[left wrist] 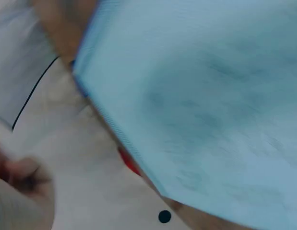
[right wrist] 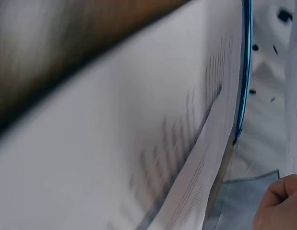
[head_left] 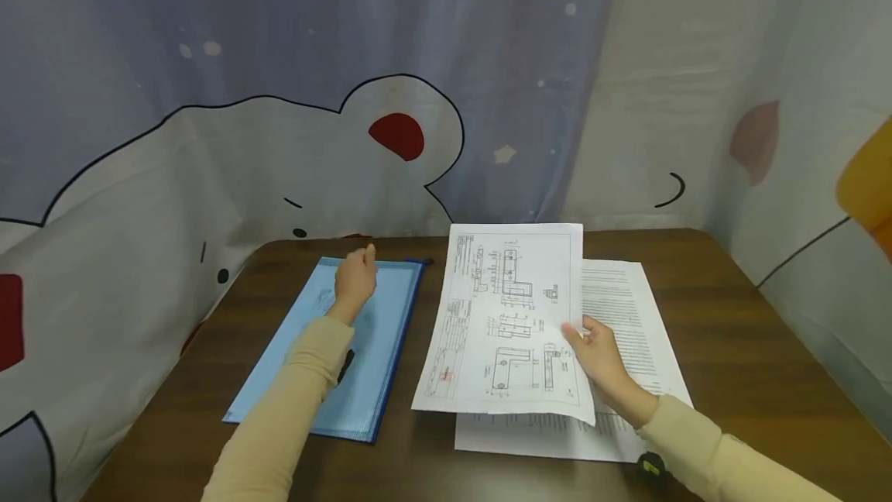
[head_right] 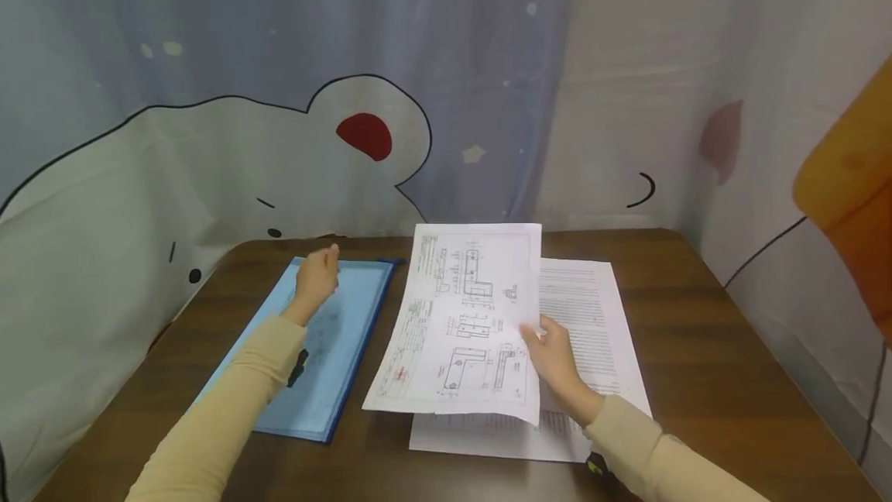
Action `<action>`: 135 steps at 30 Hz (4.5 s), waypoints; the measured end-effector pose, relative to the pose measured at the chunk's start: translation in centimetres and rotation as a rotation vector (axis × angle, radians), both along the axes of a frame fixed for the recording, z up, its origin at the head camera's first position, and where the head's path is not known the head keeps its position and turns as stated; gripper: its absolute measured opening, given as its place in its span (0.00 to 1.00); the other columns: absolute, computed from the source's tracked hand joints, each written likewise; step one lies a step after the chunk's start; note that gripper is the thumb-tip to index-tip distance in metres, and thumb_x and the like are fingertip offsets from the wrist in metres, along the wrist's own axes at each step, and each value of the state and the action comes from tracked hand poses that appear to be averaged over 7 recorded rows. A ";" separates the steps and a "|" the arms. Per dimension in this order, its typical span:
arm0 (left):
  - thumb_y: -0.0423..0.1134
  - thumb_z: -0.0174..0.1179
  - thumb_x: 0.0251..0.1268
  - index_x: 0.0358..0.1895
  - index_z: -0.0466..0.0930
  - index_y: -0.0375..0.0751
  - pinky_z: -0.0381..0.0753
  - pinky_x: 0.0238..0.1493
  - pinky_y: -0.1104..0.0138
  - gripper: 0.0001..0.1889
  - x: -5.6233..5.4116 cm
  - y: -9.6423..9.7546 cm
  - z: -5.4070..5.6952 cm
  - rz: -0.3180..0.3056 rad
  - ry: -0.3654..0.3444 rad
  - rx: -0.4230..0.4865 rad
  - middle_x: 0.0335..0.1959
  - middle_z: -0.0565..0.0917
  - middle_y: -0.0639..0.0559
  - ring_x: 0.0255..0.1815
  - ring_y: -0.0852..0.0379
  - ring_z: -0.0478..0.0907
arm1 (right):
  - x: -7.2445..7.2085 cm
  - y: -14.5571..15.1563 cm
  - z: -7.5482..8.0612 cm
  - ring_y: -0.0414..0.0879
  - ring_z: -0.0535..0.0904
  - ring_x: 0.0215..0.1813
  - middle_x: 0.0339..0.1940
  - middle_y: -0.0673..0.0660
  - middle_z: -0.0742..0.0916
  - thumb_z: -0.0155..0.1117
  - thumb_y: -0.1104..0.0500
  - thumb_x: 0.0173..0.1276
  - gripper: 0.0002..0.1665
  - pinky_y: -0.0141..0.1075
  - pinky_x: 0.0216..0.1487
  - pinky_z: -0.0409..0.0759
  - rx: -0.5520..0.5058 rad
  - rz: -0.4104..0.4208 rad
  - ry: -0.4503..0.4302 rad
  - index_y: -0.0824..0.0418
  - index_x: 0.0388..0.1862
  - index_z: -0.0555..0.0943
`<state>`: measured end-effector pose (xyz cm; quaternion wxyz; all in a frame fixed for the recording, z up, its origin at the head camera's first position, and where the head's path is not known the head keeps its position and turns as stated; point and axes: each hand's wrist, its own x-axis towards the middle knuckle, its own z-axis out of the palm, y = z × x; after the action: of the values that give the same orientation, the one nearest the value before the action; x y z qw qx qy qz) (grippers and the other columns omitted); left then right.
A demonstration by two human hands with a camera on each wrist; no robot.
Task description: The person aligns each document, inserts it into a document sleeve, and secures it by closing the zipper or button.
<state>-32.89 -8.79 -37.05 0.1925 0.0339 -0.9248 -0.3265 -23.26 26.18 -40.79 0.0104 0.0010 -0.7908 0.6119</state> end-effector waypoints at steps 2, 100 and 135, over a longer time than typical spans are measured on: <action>0.51 0.36 0.77 0.27 0.76 0.33 0.68 0.19 0.65 0.28 2.5 -0.7 -1.4 -0.074 -0.182 -0.220 0.22 0.79 0.43 0.18 0.54 0.71 | -0.1 0.4 -0.1 0.46 0.87 0.33 0.44 0.70 0.85 0.44 0.60 0.75 0.25 0.35 0.33 0.84 0.004 0.000 0.015 0.72 0.66 0.63; 0.37 0.42 0.75 0.26 0.66 0.41 0.60 0.18 0.72 0.15 6.2 6.9 -1.7 -0.739 0.017 -0.136 0.15 0.65 0.54 0.15 0.61 0.61 | -1.5 -4.3 -0.2 0.53 0.87 0.36 0.41 0.69 0.86 0.46 0.61 0.74 0.21 0.38 0.34 0.84 0.057 0.031 0.183 0.74 0.60 0.69; 0.33 0.46 0.68 0.20 0.61 0.45 0.55 0.21 0.76 0.15 5.1 9.0 -1.5 -0.718 0.182 -0.342 0.14 0.57 0.58 0.16 0.65 0.55 | -5.5 -6.6 0.8 0.34 0.64 0.14 0.14 0.50 0.80 0.59 0.69 0.64 0.09 0.24 0.17 0.60 0.182 0.076 0.157 0.75 0.40 0.77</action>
<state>-27.80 0.18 -38.57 0.1502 -0.3527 -0.8980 -0.2162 -28.79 19.58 -39.96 0.0489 0.0795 -0.8393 0.5355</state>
